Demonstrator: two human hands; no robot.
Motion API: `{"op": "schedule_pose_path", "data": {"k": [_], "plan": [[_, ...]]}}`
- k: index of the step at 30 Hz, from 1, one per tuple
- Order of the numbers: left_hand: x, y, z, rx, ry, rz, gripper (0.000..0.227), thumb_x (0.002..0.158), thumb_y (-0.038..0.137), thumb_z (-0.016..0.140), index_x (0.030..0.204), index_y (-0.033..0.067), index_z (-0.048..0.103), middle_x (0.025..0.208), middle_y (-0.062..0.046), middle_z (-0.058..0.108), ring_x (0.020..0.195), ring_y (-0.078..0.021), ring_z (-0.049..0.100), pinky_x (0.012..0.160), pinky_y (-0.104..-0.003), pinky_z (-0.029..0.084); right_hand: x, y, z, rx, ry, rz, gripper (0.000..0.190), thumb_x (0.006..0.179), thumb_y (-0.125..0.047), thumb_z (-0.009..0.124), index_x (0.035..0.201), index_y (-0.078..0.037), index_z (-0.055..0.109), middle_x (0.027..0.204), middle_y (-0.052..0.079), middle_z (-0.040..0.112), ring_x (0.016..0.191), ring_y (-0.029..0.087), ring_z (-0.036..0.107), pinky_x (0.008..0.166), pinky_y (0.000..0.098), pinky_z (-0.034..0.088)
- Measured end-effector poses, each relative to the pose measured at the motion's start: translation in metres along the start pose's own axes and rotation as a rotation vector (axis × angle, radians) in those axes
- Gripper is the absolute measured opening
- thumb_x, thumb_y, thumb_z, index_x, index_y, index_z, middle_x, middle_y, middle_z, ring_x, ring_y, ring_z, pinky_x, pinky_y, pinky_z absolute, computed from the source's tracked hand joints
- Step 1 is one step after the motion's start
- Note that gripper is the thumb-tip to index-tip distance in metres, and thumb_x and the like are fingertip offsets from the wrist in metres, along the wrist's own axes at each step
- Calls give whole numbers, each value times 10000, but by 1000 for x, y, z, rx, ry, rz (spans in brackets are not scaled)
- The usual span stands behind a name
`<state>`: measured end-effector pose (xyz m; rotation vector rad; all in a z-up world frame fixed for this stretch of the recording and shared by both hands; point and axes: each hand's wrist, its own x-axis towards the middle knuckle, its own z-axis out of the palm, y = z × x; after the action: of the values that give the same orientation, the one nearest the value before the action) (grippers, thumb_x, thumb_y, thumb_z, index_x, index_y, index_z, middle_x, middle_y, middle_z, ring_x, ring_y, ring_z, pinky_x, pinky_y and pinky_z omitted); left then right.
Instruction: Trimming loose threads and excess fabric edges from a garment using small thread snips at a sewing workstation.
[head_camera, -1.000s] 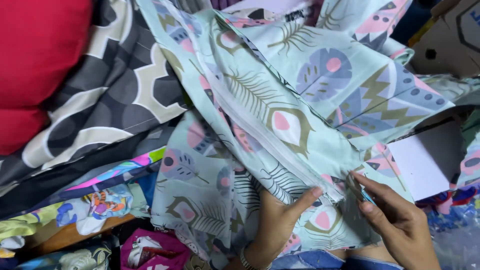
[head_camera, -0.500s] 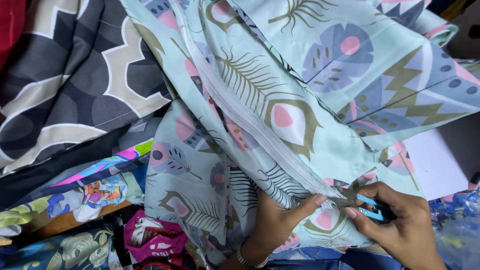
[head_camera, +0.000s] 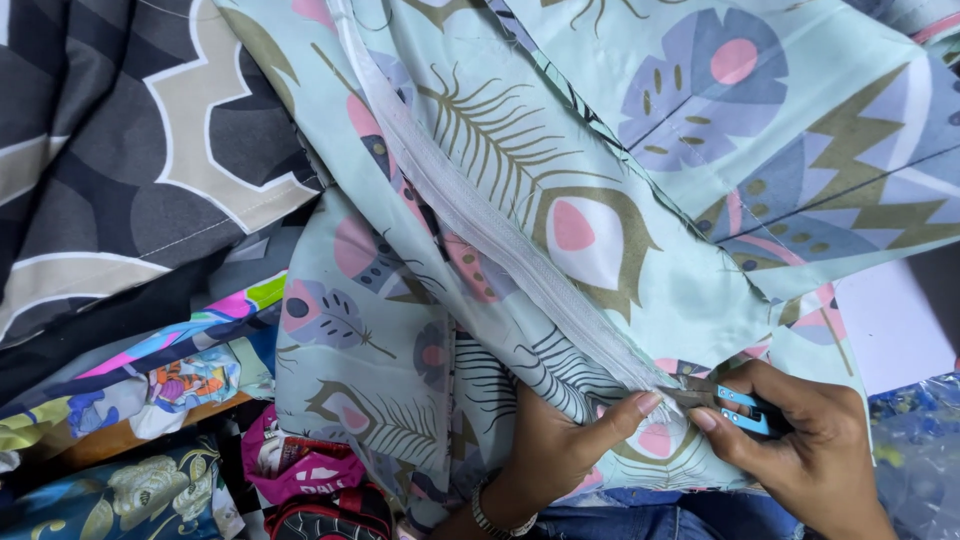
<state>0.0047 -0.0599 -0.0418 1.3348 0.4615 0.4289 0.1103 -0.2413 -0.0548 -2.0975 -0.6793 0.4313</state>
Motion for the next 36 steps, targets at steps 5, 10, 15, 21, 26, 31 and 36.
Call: {"op": "schedule_pose_path", "data": {"k": [5,10,15,21,26,31,36], "plan": [[2,1,-1,-17,-16,-13,591,868,134,779,1365,-27,502,1362,-156,612,1320,-246,579,1195,-364,422,-5,5,5,7,41,-9,196,778,-231,808,820,-58,726,769,-25,741,534,72,432,507,256,389],[3,5,0,-14,-27,-27,550,877,125,769,1350,-23,528,1362,-149,614,1324,-239,577,1194,-362,428,-12,8,10,-8,77,17,178,812,-234,780,814,-62,738,738,-27,740,543,58,490,526,225,408],[2,1,2,-66,-25,-40,407,891,92,767,1250,-12,607,1248,-126,677,1216,-201,638,1139,-345,497,-26,21,15,-74,133,22,211,834,-283,747,858,-82,690,581,-48,578,487,68,351,486,263,299],[3,3,4,-82,-8,-61,476,875,99,771,1297,-12,580,1313,-131,652,1268,-201,609,1172,-341,460,-28,-4,13,-126,139,109,192,818,-256,759,797,-75,699,490,-7,405,504,103,300,482,290,287],[3,4,4,-108,-13,-61,475,888,100,755,1311,-19,575,1317,-140,650,1275,-218,612,1170,-350,464,-34,0,1,-218,130,96,238,744,-279,827,788,-86,695,476,-1,374,511,108,268,468,297,283],[3,3,2,-52,-15,-49,419,882,116,761,1256,-10,622,1285,-126,671,1256,-220,629,1162,-351,473,-23,-11,4,-196,100,72,206,764,-272,803,732,-99,696,470,-14,410,492,92,297,457,289,292],[2,2,1,-84,-19,-78,516,878,119,764,1324,-38,559,1312,-155,658,1270,-229,626,1167,-349,469,-21,-4,15,-112,129,52,188,808,-256,776,829,-92,686,527,-35,415,510,87,309,492,243,307]]}}
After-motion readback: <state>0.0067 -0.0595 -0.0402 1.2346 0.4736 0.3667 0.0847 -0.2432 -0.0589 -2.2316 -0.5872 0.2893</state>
